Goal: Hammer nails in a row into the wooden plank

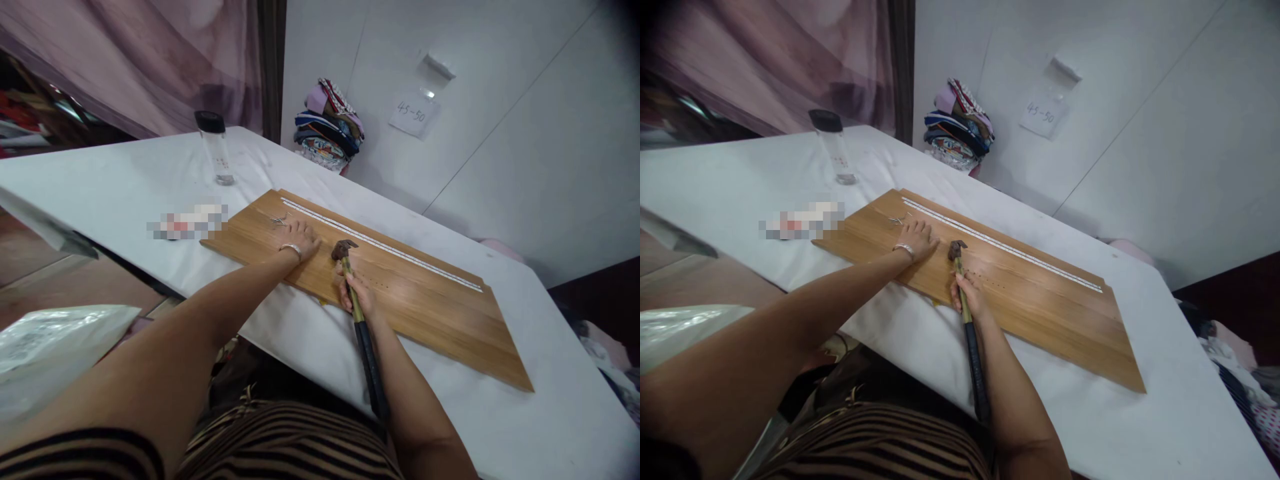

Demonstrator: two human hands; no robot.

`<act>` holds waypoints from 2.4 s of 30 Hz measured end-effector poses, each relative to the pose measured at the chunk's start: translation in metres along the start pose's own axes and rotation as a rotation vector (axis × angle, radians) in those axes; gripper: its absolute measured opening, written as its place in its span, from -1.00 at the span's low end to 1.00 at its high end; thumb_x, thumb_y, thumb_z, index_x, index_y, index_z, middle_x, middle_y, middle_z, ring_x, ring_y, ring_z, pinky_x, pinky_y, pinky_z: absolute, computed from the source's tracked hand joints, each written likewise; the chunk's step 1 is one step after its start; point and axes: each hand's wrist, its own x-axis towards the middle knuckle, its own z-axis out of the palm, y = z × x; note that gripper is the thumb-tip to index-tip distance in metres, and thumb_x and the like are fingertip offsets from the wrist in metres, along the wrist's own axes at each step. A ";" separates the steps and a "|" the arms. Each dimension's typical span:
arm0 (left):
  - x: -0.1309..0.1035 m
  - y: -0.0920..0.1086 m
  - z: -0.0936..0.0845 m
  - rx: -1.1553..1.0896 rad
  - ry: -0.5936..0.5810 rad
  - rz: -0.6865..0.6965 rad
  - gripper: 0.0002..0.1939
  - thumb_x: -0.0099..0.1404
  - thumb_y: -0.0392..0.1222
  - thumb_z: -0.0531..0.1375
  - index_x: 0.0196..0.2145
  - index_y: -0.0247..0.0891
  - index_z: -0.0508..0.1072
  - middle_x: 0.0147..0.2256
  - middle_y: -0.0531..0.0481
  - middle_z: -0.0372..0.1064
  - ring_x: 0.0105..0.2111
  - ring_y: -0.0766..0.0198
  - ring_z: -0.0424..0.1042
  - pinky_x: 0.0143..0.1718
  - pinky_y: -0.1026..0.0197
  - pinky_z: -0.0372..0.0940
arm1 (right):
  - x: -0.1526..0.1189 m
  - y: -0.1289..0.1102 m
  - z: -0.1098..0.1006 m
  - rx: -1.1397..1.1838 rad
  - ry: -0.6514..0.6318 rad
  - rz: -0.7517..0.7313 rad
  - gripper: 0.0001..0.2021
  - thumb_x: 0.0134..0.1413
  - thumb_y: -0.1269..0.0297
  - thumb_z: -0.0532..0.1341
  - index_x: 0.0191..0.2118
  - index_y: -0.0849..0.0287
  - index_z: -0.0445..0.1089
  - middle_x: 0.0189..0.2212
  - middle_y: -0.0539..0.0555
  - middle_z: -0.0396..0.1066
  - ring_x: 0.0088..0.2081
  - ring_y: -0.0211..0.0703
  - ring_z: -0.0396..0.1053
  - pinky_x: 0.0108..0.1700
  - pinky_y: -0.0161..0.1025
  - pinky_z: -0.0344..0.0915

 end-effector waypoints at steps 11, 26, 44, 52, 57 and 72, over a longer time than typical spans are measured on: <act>0.001 0.000 0.001 0.003 0.009 -0.001 -0.39 0.49 0.09 -0.05 0.25 -0.32 0.46 0.35 -0.35 0.31 0.39 -0.20 0.17 0.38 -0.18 0.05 | 0.000 -0.002 0.001 0.000 0.014 0.016 -0.42 -0.04 -0.25 0.43 -0.11 0.12 0.39 -0.64 -0.22 0.35 -0.80 -0.40 0.07 -0.78 -0.39 0.01; 0.000 0.000 0.001 -0.007 0.010 -0.002 -0.38 0.50 0.10 -0.05 0.29 -0.30 0.44 0.41 -0.32 0.25 0.41 -0.19 0.15 0.39 -0.18 0.03 | 0.000 0.000 -0.001 -0.001 0.004 0.004 -0.47 0.04 -0.21 0.40 -0.08 0.12 0.39 -0.61 -0.21 0.34 -0.78 -0.41 0.07 -0.76 -0.39 0.04; 0.000 0.001 0.000 0.000 0.004 -0.003 -0.37 0.51 0.08 -0.08 0.25 -0.39 0.45 0.36 -0.38 0.30 0.38 -0.18 0.18 0.37 -0.13 0.06 | 0.000 0.000 -0.002 0.000 0.003 -0.006 -0.48 0.06 -0.18 0.40 -0.08 0.13 0.39 -0.62 -0.21 0.34 -0.78 -0.40 0.09 -0.75 -0.39 0.04; 0.002 -0.001 0.003 -0.017 0.018 0.004 -0.38 0.50 0.10 -0.06 0.25 -0.34 0.45 0.38 -0.36 0.27 0.40 -0.20 0.16 0.39 -0.18 0.03 | 0.001 0.003 -0.003 0.010 0.010 -0.003 -0.46 0.02 -0.21 0.42 -0.09 0.12 0.40 -0.63 -0.22 0.36 -0.79 -0.40 0.09 -0.75 -0.41 0.06; 0.003 -0.001 0.004 -0.009 0.020 0.008 -0.38 0.49 0.09 -0.04 0.25 -0.37 0.46 0.38 -0.37 0.28 0.39 -0.20 0.18 0.38 -0.16 0.05 | 0.001 0.001 -0.001 0.018 0.015 -0.001 -0.46 0.00 -0.21 0.44 -0.12 0.13 0.40 -0.63 -0.21 0.36 -0.80 -0.41 0.10 -0.76 -0.40 0.06; 0.001 0.000 0.003 -0.012 0.015 0.000 -0.35 0.49 0.08 -0.05 0.29 -0.40 0.43 0.40 -0.38 0.25 0.41 -0.21 0.15 0.39 -0.17 0.04 | 0.002 0.002 -0.002 0.023 -0.006 -0.015 -0.47 0.03 -0.19 0.43 -0.09 0.12 0.40 -0.62 -0.21 0.36 -0.79 -0.41 0.09 -0.74 -0.40 0.08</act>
